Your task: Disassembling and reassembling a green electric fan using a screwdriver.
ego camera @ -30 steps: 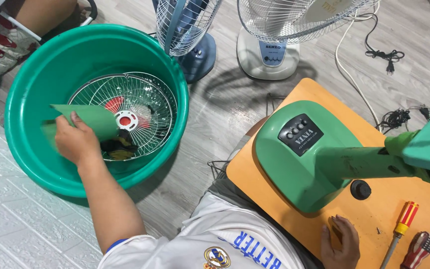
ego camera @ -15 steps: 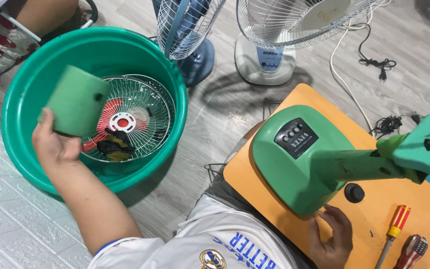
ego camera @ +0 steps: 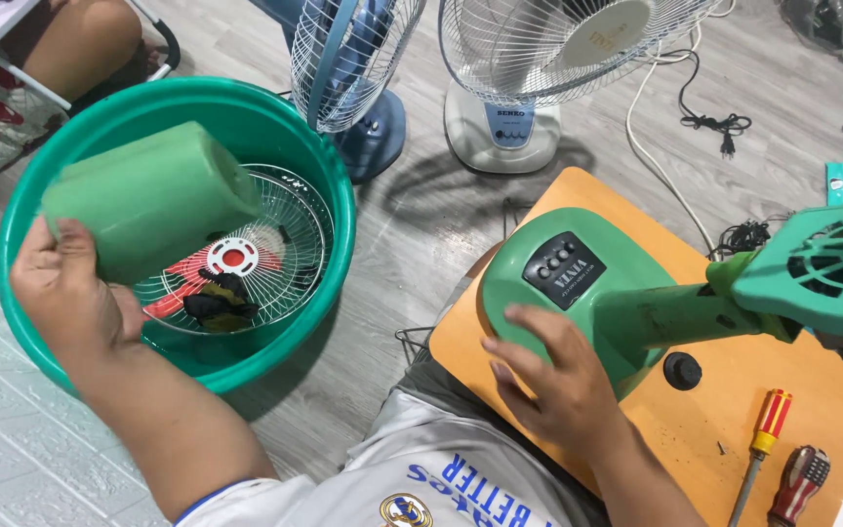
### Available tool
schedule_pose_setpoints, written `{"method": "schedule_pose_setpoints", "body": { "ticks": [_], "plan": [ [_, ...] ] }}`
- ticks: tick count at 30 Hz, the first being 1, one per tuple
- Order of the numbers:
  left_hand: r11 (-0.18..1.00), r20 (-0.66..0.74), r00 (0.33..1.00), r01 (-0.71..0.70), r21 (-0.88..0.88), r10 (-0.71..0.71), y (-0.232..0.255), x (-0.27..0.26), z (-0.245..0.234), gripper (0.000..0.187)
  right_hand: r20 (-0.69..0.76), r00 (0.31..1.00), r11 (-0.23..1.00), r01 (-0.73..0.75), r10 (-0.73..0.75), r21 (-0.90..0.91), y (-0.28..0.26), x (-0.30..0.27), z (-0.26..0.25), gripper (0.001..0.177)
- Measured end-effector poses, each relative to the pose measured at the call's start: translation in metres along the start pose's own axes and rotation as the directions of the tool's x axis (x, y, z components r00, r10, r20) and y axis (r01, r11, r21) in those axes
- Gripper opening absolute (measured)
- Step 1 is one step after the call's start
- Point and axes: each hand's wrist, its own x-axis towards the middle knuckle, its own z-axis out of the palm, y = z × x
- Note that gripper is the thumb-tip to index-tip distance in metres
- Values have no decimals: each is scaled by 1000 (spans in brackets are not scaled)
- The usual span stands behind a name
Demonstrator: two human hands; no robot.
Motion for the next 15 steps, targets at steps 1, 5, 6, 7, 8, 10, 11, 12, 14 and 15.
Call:
{"method": "schedule_pose_setpoints", "body": {
  "ticks": [1, 5, 6, 7, 8, 10, 11, 12, 14, 15],
  "plan": [
    [986, 29, 997, 77, -147, -73, 8, 0, 7, 42, -13, 998, 997, 57, -57, -55, 2, 14, 1, 54],
    [834, 225, 941, 331, -441, -254, 14, 6, 29, 33, -69, 956, 951, 271, -284, -152, 1, 86, 6, 55],
    [834, 230, 941, 329, -443, -249, 17, 5, 35, 33, -74, 956, 950, 270, -284, -158, 4, 101, 19, 55],
    [817, 283, 924, 366, -447, -259, 19, 4, 41, 39, 5, 942, 908, 325, -336, -265, 8, 116, 32, 59],
    [799, 335, 904, 402, -448, -268, 21, 4, 49, 45, 89, 922, 850, 382, -376, -363, 13, 130, 45, 64],
    [805, 373, 879, 441, -398, -297, 14, 4, 43, 44, 99, 901, 819, 427, -424, -383, 7, 155, 72, 66],
    [811, 393, 859, 469, -350, -328, 10, 7, 41, 43, 116, 869, 781, 485, -481, -393, 6, 170, 85, 68],
    [811, 413, 853, 470, -348, -318, 8, 6, 35, 43, 108, 876, 782, 469, -469, -410, 0, 177, 89, 68],
    [790, 463, 828, 500, -355, -316, 3, 7, 20, 57, 250, 823, 686, 564, -510, -460, -10, 195, 98, 61],
    [791, 476, 823, 501, -352, -310, 4, 6, 13, 57, 244, 830, 687, 553, -501, -471, -15, 196, 93, 61]
  ]
}}
